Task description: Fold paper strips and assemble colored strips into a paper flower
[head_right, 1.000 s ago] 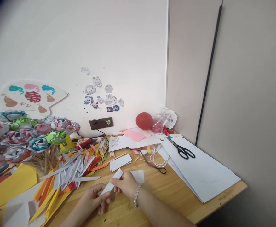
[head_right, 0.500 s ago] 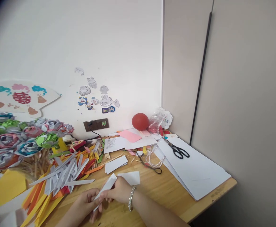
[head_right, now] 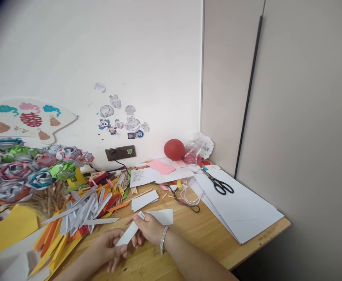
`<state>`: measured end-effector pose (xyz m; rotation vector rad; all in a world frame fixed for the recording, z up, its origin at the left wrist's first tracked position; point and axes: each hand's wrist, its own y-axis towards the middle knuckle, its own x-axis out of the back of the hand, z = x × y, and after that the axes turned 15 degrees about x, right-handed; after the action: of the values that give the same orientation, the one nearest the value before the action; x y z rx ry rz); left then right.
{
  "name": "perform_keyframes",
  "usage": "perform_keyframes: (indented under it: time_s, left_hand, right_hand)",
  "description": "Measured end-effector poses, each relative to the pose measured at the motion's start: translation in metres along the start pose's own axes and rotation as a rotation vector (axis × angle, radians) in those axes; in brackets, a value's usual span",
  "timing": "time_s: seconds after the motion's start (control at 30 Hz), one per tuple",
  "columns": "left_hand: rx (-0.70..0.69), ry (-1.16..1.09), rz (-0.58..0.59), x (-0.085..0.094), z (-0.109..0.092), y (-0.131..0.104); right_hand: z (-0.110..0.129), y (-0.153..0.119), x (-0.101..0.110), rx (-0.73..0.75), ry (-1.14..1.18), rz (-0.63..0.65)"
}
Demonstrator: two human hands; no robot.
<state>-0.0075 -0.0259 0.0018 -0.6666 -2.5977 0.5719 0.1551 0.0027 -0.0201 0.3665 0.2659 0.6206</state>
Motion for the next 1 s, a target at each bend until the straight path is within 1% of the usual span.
perform_keyframes:
  time_s: [0.17,0.33,0.53,0.67,0.8,0.93,1.0]
  left_hand:
    - [-0.024,-0.019,0.029,0.000,0.000,0.000]
    - [-0.008,-0.046,0.078,-0.001,0.002,-0.005]
    - [-0.029,-0.033,0.040,-0.002,-0.001,-0.011]
    - [-0.040,-0.022,0.016,0.000,-0.002,-0.011]
    - [-0.018,-0.017,-0.001,0.003,-0.001,-0.012]
    - [-0.010,-0.030,0.004,0.008,-0.003,-0.015]
    - [-0.013,-0.031,-0.013,0.010,-0.005,-0.016]
  right_hand:
    - [0.007,0.000,-0.002,0.012,-0.004,-0.036]
    - [0.012,-0.001,-0.001,0.006,-0.019,-0.062]
    - [0.015,-0.002,0.000,-0.022,0.013,-0.106]
    - [0.018,-0.003,0.002,-0.025,-0.100,-0.115]
    - [0.014,-0.004,0.009,-0.010,-0.251,-0.136]
    - [0.011,-0.004,0.011,-0.008,-0.258,-0.152]
    - [0.013,-0.004,0.011,0.013,-0.253,-0.173]
